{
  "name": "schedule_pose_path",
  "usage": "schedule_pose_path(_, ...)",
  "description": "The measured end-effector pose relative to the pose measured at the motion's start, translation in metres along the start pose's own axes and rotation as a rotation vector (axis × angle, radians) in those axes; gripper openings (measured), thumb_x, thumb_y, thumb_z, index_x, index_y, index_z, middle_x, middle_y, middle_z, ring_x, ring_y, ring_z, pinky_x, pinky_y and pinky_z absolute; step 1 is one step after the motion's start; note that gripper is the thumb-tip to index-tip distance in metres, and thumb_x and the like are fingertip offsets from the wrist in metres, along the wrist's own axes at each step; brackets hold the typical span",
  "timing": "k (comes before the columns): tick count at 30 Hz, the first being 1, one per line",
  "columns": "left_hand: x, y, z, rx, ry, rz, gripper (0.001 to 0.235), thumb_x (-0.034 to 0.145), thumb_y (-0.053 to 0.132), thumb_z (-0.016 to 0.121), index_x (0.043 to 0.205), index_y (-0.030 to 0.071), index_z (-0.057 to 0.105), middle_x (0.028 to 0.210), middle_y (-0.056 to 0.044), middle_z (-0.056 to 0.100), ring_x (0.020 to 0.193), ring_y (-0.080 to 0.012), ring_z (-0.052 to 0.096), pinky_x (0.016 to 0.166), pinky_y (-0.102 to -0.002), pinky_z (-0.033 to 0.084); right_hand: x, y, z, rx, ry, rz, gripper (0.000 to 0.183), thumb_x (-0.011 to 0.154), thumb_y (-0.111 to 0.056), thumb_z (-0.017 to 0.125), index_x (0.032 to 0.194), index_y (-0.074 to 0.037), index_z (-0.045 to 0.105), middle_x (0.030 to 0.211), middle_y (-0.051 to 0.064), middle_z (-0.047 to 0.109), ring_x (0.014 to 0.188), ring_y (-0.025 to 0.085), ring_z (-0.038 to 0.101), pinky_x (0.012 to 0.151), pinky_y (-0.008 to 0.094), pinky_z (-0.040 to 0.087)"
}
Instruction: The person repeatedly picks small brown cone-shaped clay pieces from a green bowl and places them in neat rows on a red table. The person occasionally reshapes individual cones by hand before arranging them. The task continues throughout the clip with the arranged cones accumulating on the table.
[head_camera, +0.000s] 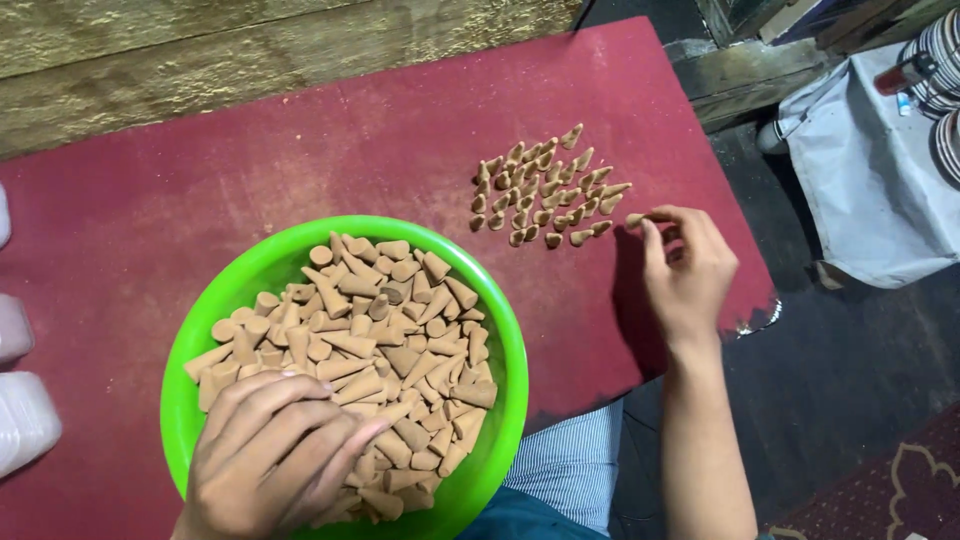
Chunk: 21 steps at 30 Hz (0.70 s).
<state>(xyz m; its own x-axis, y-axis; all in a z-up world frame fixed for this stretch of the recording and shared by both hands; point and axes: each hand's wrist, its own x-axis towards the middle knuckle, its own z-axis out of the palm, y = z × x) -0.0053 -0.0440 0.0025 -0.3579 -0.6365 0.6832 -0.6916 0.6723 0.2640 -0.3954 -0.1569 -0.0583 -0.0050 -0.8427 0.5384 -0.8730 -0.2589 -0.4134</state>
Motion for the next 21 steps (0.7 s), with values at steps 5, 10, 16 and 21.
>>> schedule_pose_path(5, -0.001, -0.002, 0.002, 0.030, -0.033, 0.020, 0.021, 0.087, 0.025, 0.083, 0.075, 0.016, 0.068, 0.076, 0.002, 0.067, 0.080, -0.0206, 0.064, 0.079, -0.035, 0.052, -0.001, 0.013, 0.019, -0.006, -0.022, -0.013, 0.003, 0.100, 0.001, 0.073, 0.100, -0.002, 0.072, 0.094, 0.009, 0.071, 0.074, 0.018, 0.063, 0.066, 0.031, 0.051)
schedule_pose_path(10, 0.001, 0.000, 0.003, 0.032, -0.048, 0.001, 0.020, 0.090, 0.022, 0.078, 0.074, 0.014, 0.067, 0.077, 0.001, 0.068, 0.079, -0.0223, 0.064, 0.079, -0.038, 0.053, -0.004, 0.016, 0.019, -0.001, -0.025, -0.066, 0.004, 0.101, 0.002, 0.073, 0.103, -0.001, 0.071, 0.097, 0.012, 0.070, 0.079, 0.023, 0.066, 0.074, 0.035, 0.052)
schedule_pose_path(16, -0.002, -0.001, 0.001, 0.008, -0.103, -0.014, 0.018, 0.092, 0.028, 0.074, 0.079, 0.016, 0.068, 0.081, 0.002, 0.069, 0.083, -0.0225, 0.066, 0.079, -0.037, 0.052, -0.012, -0.055, -0.025, 0.102, -0.043, -0.167, 0.021, 0.105, 0.011, 0.077, 0.124, 0.009, 0.067, 0.112, 0.023, 0.066, 0.085, 0.025, 0.060, 0.068, 0.032, 0.051)
schedule_pose_path(21, 0.002, 0.001, -0.002, -0.042, -0.113, 0.011, 0.020, 0.095, 0.029, 0.069, 0.086, 0.012, 0.070, 0.087, -0.003, 0.071, 0.086, -0.0260, 0.068, 0.077, -0.039, 0.054, -0.022, -0.130, -0.042, 0.345, -0.552, -0.499, 0.040, 0.087, -0.038, 0.076, 0.109, -0.006, 0.072, 0.099, 0.008, 0.078, 0.084, 0.018, 0.073, 0.076, 0.031, 0.063)
